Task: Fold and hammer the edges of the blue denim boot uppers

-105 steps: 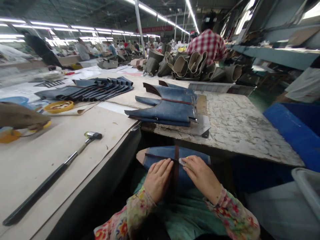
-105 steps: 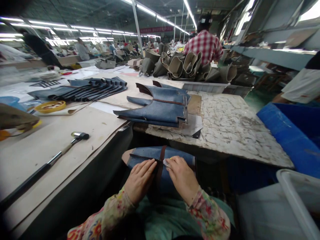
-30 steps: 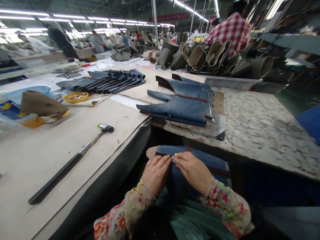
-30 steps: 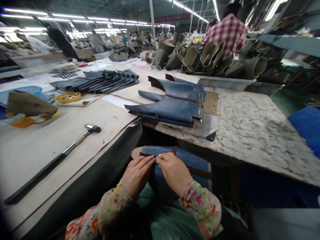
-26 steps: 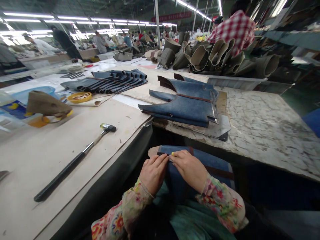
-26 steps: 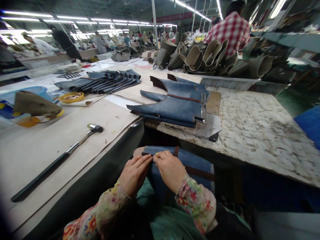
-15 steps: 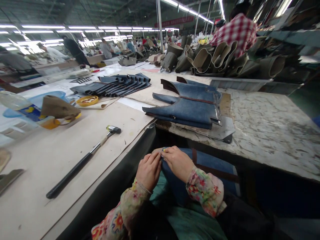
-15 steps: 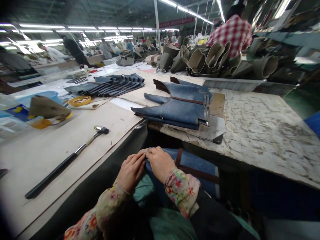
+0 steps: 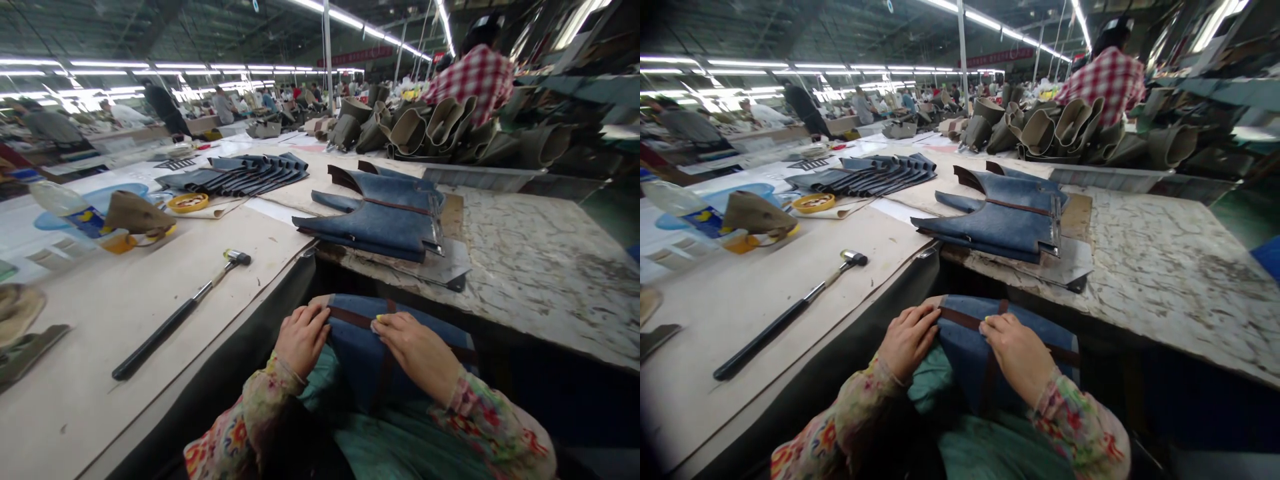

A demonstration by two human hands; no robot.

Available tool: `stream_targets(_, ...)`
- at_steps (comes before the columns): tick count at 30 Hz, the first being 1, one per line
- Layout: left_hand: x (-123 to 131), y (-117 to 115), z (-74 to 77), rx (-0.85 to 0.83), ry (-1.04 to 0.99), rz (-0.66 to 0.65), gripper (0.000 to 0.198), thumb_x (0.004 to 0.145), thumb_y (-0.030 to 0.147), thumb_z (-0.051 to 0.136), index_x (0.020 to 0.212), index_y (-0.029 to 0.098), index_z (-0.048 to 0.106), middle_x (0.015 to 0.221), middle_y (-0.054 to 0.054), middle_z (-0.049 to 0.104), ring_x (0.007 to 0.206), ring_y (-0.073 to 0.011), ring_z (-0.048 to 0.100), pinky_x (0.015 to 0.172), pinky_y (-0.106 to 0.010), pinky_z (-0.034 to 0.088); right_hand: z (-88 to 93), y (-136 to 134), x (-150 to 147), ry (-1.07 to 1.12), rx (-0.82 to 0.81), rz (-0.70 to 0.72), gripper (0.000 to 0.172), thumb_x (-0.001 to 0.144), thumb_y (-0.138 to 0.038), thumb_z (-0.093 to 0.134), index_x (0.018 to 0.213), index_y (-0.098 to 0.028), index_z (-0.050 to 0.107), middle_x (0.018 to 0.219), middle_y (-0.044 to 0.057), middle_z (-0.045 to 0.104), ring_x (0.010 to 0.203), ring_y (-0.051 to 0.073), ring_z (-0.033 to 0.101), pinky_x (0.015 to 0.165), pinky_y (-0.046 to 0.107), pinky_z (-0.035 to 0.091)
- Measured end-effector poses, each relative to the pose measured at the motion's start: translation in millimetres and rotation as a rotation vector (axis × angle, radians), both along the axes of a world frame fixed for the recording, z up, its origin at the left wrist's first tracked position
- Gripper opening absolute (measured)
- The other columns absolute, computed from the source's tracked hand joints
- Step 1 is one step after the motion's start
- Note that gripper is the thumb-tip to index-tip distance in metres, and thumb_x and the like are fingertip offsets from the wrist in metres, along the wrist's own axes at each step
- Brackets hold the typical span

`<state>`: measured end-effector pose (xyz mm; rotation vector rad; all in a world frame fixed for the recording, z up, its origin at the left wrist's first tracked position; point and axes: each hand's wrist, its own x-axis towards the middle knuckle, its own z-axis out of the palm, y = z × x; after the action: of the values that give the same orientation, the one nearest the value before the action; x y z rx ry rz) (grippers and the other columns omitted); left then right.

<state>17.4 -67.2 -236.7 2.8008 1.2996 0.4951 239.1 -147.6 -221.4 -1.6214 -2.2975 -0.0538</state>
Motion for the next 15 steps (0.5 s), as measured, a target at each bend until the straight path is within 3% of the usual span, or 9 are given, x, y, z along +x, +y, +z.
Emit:
stream_targets(4,-44,21,26.7,0.075,0.011,0.081,0.035,0.089,0.034,0.036,0.108,0.018,0.06,0.117,-0.009,0.056,0.106,-0.0234,0.05,0.091,-0.038,0.04,-5.7,-19,15,-0.049,0.046,-0.026,0.028,0.085,-0.011,0.045,0.108,-0.014,0.06,0.105,0.008,0.061,0.096,0.021,0.053,0.086,0.038,0.048)
stream_targets(7,-111,42,51.7,0.191,0.065,0.321,0.044,0.087,0.039,0.033,0.113,0.012,0.057,0.116,-0.012,0.056,0.108,-0.0259,0.049,0.095,-0.039,0.035,-14.2,-36,21,-0.011,0.1,-0.092,0.028,0.088,-0.016,0.041,0.11,-0.015,0.059,0.106,0.008,0.061,0.098,0.021,0.053,0.086,0.037,0.048)
stream_targets(9,-157,52,60.9,0.121,0.199,0.52,0.05,0.085,0.041,0.035,0.121,0.01,0.05,0.122,-0.015,0.05,0.111,-0.0307,0.046,0.095,-0.043,0.034,-20.2,-48,25,0.031,0.125,-0.156,0.029,0.09,-0.021,0.039,0.111,-0.016,0.059,0.107,0.008,0.061,0.099,0.02,0.053,0.086,0.037,0.048)
stream_targets(12,-203,57,59.5,-0.149,0.327,0.702,0.057,0.084,0.042,0.036,0.123,0.001,0.044,0.119,-0.02,0.05,0.109,-0.0339,0.048,0.092,-0.044,0.036,-26.1,-61,28,0.078,0.14,-0.217,0.031,0.091,-0.027,0.037,0.111,-0.018,0.059,0.108,0.007,0.06,0.101,0.019,0.053,0.086,0.036,0.048)
stream_targets(15,-212,59,52.7,-0.206,0.252,0.747,0.052,0.082,0.041,0.036,0.111,0.001,0.053,0.104,-0.019,0.056,0.103,-0.0353,0.051,0.088,-0.045,0.038,-26.6,-66,27,0.107,0.138,-0.25,0.031,0.092,-0.027,0.036,0.111,-0.018,0.059,0.107,0.007,0.06,0.1,0.019,0.054,0.085,0.034,0.049)
